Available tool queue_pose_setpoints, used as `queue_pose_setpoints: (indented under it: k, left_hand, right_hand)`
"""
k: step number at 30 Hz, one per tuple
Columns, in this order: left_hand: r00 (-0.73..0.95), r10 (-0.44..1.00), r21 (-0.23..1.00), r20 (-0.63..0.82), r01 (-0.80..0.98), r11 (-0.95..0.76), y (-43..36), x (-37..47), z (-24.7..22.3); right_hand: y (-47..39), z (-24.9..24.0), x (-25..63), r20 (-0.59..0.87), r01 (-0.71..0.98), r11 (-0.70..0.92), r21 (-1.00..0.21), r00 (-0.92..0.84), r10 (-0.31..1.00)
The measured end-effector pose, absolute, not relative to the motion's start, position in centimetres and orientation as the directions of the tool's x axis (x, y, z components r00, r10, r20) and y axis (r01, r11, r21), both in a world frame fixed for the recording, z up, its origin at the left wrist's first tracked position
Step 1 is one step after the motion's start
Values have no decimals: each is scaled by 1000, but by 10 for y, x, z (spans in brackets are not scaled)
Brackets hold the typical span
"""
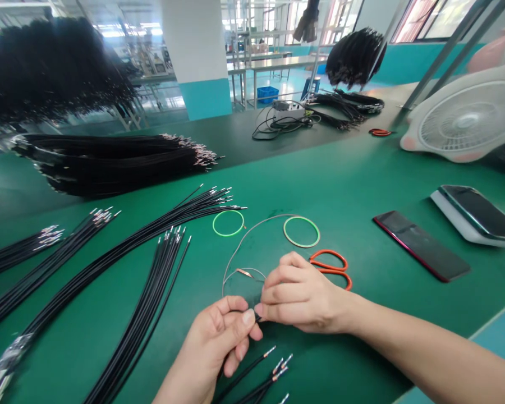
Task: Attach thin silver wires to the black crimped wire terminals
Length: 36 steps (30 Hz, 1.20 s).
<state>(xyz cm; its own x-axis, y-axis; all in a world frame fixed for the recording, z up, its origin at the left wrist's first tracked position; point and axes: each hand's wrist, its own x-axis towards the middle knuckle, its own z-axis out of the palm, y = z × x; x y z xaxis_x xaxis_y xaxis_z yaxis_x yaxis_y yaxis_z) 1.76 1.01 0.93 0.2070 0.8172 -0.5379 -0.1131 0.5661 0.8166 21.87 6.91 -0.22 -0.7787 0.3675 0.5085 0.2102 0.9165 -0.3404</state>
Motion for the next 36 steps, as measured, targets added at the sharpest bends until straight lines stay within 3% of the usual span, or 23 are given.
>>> queue_pose_setpoints:
  k: [2, 5, 9, 12, 16, 23, 30, 32, 36]
  left_hand:
    - [164, 840, 832, -516, -138, 538, 11, 20, 10]
    - [26, 896, 889, -443, -118, 443, 11, 22, 10]
    - [-85, 925, 929, -370, -38, 368, 11, 23, 9]
    - [-106, 938, 943, -330, -5, 331, 9, 24, 8]
    - [-158, 950, 957, -269, 67, 282, 5, 27, 7]
    - [-210, 968, 951, -134, 247, 185, -2, 30, 6]
    - [-151, 959, 967, -242, 44, 251, 6, 26, 2]
    - [-144, 958, 969, -247, -7, 248, 8, 24, 3]
    - [-127, 960, 968, -251, -19, 251, 9, 20, 1]
  right_hand:
    - [70, -1, 219, 479, 228, 899, -374, -782, 397]
    - [76, 2, 219, 403, 223, 788, -574, -761, 509]
    - [80, 7, 219, 246, 173, 537, -826, -746, 618]
    - [78, 9, 218, 100, 177, 325, -929, -726, 680]
    - [70, 9, 212, -10, 215, 191, -958, -690, 724]
    - [64, 9, 205, -26, 284, 240, -928, -693, 720]
    - [58, 6, 203, 134, 326, 493, -807, -711, 691]
    - [57, 4, 203, 155, 293, 477, -829, -698, 699]
    - [58, -1, 203, 96, 163, 274, -948, -675, 732]
